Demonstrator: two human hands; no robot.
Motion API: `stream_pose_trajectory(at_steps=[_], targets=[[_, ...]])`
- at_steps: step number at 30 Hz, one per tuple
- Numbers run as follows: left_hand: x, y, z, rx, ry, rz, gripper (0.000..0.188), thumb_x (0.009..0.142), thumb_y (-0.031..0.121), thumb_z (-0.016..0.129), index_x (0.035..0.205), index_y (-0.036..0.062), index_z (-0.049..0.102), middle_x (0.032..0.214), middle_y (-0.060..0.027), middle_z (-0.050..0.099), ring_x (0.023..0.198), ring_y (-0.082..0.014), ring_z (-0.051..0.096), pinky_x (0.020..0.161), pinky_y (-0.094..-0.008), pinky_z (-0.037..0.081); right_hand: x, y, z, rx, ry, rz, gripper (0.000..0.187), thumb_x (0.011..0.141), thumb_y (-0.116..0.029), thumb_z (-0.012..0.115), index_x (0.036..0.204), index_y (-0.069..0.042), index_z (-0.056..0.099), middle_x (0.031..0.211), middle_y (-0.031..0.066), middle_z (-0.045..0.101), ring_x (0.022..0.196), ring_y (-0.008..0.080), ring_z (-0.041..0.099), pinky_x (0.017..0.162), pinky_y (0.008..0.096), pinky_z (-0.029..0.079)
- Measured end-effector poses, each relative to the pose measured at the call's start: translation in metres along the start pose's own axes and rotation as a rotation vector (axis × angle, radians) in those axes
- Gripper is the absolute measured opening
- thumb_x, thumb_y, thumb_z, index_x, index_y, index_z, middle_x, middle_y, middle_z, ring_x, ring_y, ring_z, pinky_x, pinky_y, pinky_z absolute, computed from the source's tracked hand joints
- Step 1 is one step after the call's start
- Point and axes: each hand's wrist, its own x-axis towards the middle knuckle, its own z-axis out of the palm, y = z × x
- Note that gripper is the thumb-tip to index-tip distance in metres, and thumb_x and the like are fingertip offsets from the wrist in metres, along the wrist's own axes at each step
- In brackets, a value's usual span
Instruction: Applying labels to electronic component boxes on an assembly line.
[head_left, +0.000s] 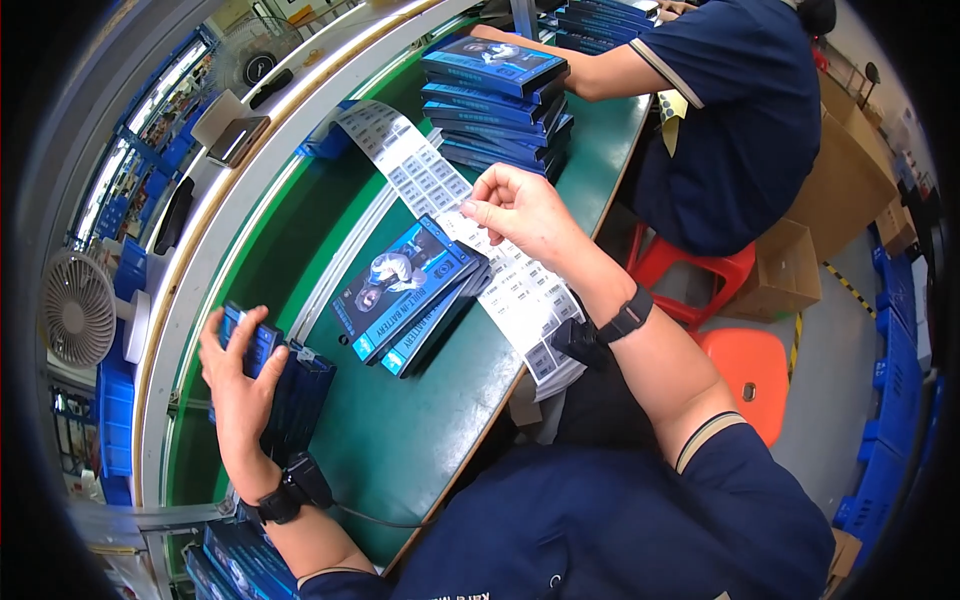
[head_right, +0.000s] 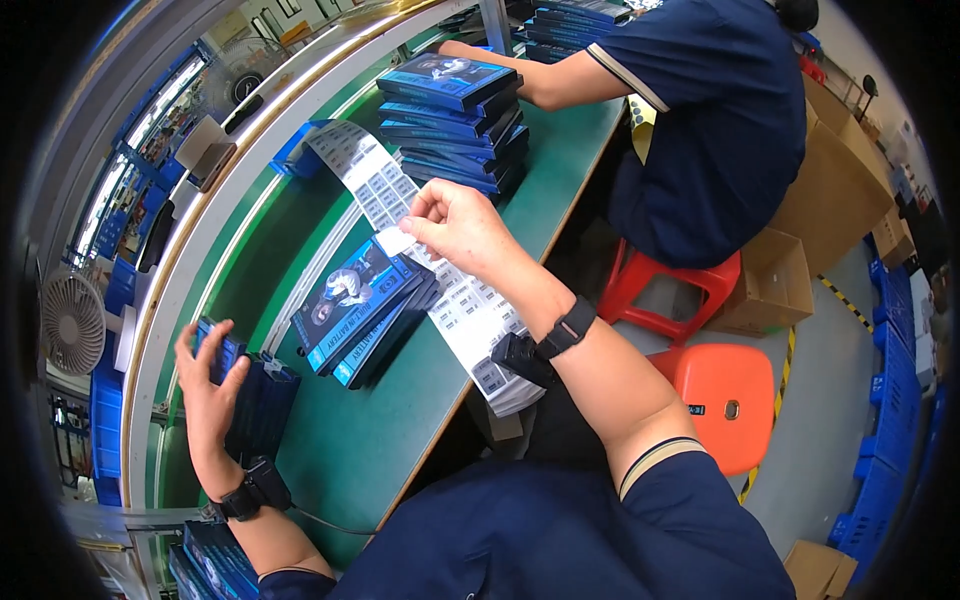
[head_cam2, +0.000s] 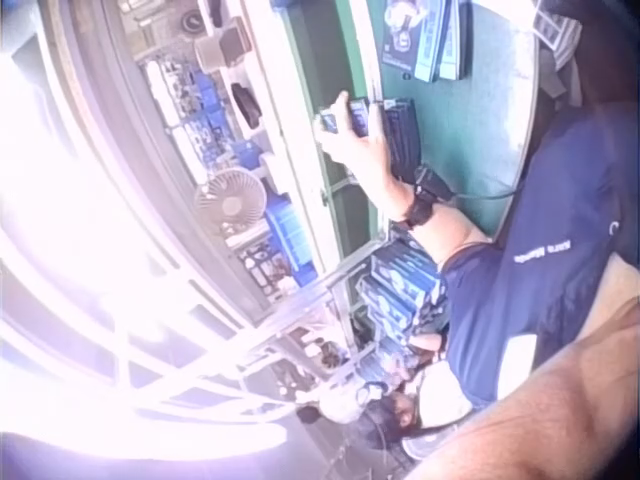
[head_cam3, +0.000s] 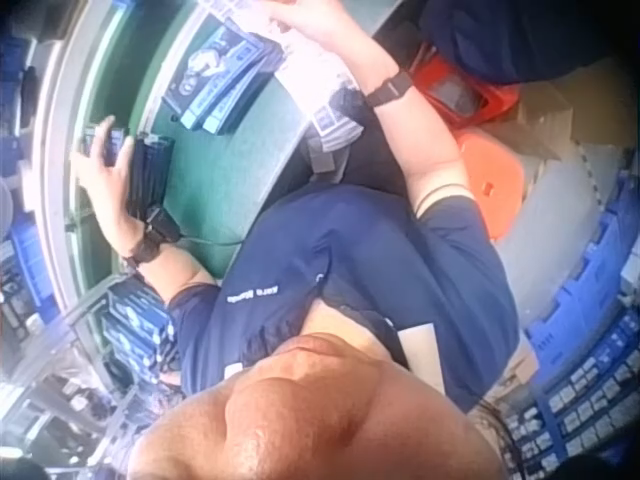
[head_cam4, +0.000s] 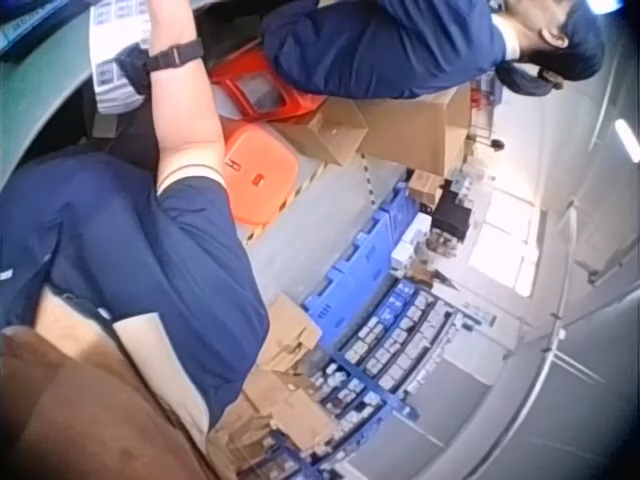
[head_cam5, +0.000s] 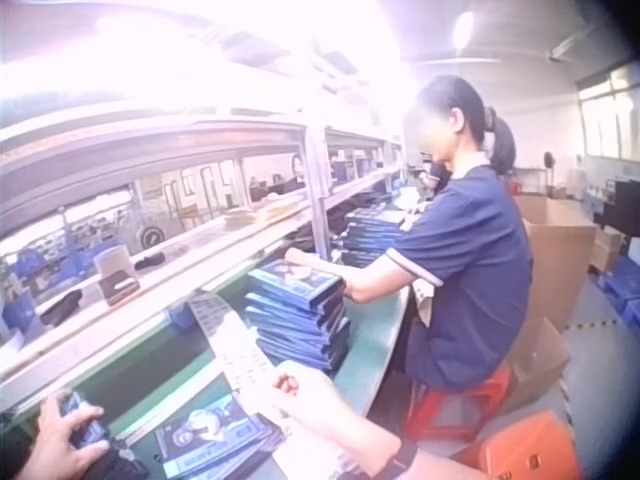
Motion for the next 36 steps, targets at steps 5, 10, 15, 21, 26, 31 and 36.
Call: stream_pose_trajectory(at_steps=[5, 10, 15, 21, 26, 31, 36], targets=[[-0.006, -0.022, 0.023, 0.087, -0.145, -0.028, 0.066, 0.075, 0.022, 0.084, 0.136, 0.0249, 0.060, 0.153, -0.0187, 0.037, 0.138, -0.0403, 0.039, 0.115, -0.0504, 0.031, 0.009, 0.020, -0.001, -0.119, 0.011, 0.001, 0.013, 0.091, -0.011, 0.072, 0.091, -0.003, 0.061, 0.075, -0.0005, 0.062, 0.064, 0.0048, 0.058, 0.053, 0.0228, 0.049], [0.003, 0.033, 0.027, 0.076, 0.022, 0.192, 0.073, 0.071, 0.015, 0.085, 0.139, 0.0189, 0.057, 0.158, -0.0193, 0.033, 0.144, -0.0397, 0.033, 0.117, -0.0495, 0.027, 0.014, 0.019, 0.005, -0.204, 0.001, 0.012, 0.012, 0.091, -0.010, 0.071, 0.090, -0.003, 0.061, 0.074, -0.0009, 0.061, 0.062, 0.0045, 0.056, 0.052, 0.0225, 0.049], [0.014, 0.080, 0.043, -0.107, -0.075, 0.326, 0.069, 0.074, 0.013, 0.081, 0.139, 0.0165, 0.058, 0.159, -0.0165, 0.032, 0.145, -0.0378, 0.032, 0.118, -0.0484, 0.027, 0.018, 0.020, 0.006, -0.183, -0.029, 0.034, 0.012, 0.091, -0.009, 0.070, 0.090, -0.002, 0.061, 0.074, -0.0006, 0.060, 0.062, 0.0047, 0.056, 0.053, 0.0223, 0.048], [0.029, 0.108, 0.075, -0.163, -0.173, 0.422, 0.068, 0.077, 0.026, 0.083, 0.139, 0.0206, 0.057, 0.158, -0.0200, 0.032, 0.146, -0.0401, 0.030, 0.118, -0.0513, 0.025, 0.019, 0.024, 0.012, -0.178, -0.021, 0.029, 0.012, 0.091, -0.009, 0.070, 0.090, -0.002, 0.060, 0.074, -0.0003, 0.060, 0.062, 0.0051, 0.056, 0.053, 0.0223, 0.048], [0.035, 0.121, 0.102, -0.162, -0.293, 0.428, 0.070, 0.075, 0.037, 0.084, 0.139, 0.0242, 0.059, 0.150, -0.0280, 0.039, 0.141, -0.0422, 0.035, 0.115, -0.0581, 0.024, 0.017, 0.031, 0.011, -0.287, 0.006, 0.000, 0.012, 0.089, -0.009, 0.071, 0.091, -0.002, 0.061, 0.072, -0.0009, 0.060, 0.062, 0.0051, 0.055, 0.055, 0.0231, 0.048], [0.031, 0.120, 0.099, -0.283, -0.266, 0.409, 0.058, 0.074, 0.031, 0.084, 0.130, 0.0290, 0.068, 0.148, -0.0228, 0.044, 0.136, -0.0427, 0.041, 0.114, -0.0529, 0.031, 0.001, 0.023, 0.008, -0.483, 0.088, -0.070, 0.022, 0.090, -0.020, 0.073, 0.097, -0.002, 0.063, 0.068, -0.0011, 0.059, 0.061, 0.0062, 0.053, 0.055, 0.0247, 0.045], [0.013, 0.121, 0.087, -0.356, -0.175, 0.427, 0.058, 0.069, 0.025, 0.087, 0.125, 0.0301, 0.072, 0.147, -0.0190, 0.045, 0.135, -0.0390, 0.043, 0.112, -0.0496, 0.034, -0.014, 0.016, 0.007, -0.054, 0.064, 0.022, 0.047, 0.096, -0.037, 0.069, 0.130, -0.009, 0.055, 0.073, -0.0027, 0.057, 0.062, 0.0055, 0.049, 0.054, 0.0230, 0.040]])
